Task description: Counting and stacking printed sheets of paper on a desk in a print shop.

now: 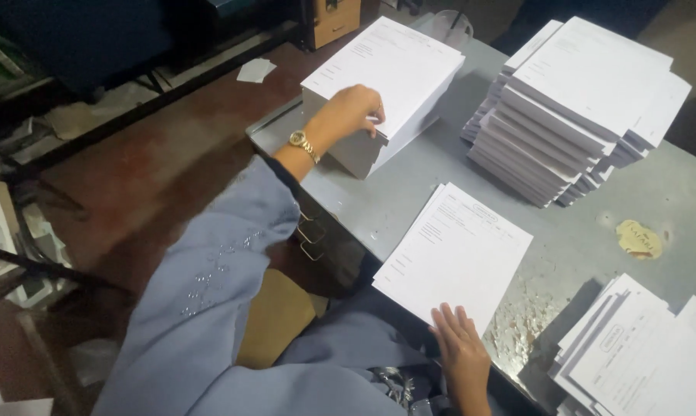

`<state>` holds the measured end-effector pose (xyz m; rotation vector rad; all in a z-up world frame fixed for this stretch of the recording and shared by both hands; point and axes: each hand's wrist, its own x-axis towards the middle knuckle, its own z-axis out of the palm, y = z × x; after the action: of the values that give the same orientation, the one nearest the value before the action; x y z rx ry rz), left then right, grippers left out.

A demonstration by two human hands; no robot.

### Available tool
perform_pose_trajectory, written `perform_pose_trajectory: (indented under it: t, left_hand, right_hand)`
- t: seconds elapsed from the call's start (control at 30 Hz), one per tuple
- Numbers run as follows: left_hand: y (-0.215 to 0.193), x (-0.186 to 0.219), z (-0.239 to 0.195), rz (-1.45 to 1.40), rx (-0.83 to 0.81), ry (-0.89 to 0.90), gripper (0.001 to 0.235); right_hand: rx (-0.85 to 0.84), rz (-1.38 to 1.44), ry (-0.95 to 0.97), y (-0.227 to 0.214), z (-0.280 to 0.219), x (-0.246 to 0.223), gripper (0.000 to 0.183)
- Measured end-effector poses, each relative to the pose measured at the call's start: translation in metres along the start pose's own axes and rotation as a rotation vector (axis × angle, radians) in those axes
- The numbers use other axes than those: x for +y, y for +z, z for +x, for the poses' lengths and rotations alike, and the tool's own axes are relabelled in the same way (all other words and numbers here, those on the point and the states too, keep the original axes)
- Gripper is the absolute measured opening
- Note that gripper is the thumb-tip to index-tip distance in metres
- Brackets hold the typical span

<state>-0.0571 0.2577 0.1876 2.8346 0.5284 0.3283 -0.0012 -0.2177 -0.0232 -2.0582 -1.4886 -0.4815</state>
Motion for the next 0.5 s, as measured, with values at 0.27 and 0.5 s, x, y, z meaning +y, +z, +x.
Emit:
perform_pose_trajectory:
  t: [0.27, 0.5]
  left_hand:
    - [0.001, -0.019, 0.009, 0.007, 0.09, 0.089, 0.017]
    - [-0.002, -0.016, -0.004, -0.066, 0.164, 0.154, 0.012]
  right_hand:
    - [-0.056, 0.045, 0.017, -0.01, 0.009, -0.01, 0.04]
    - [-0.048, 0.015, 0.007, -0.003, 0.003, -0.003, 0.038]
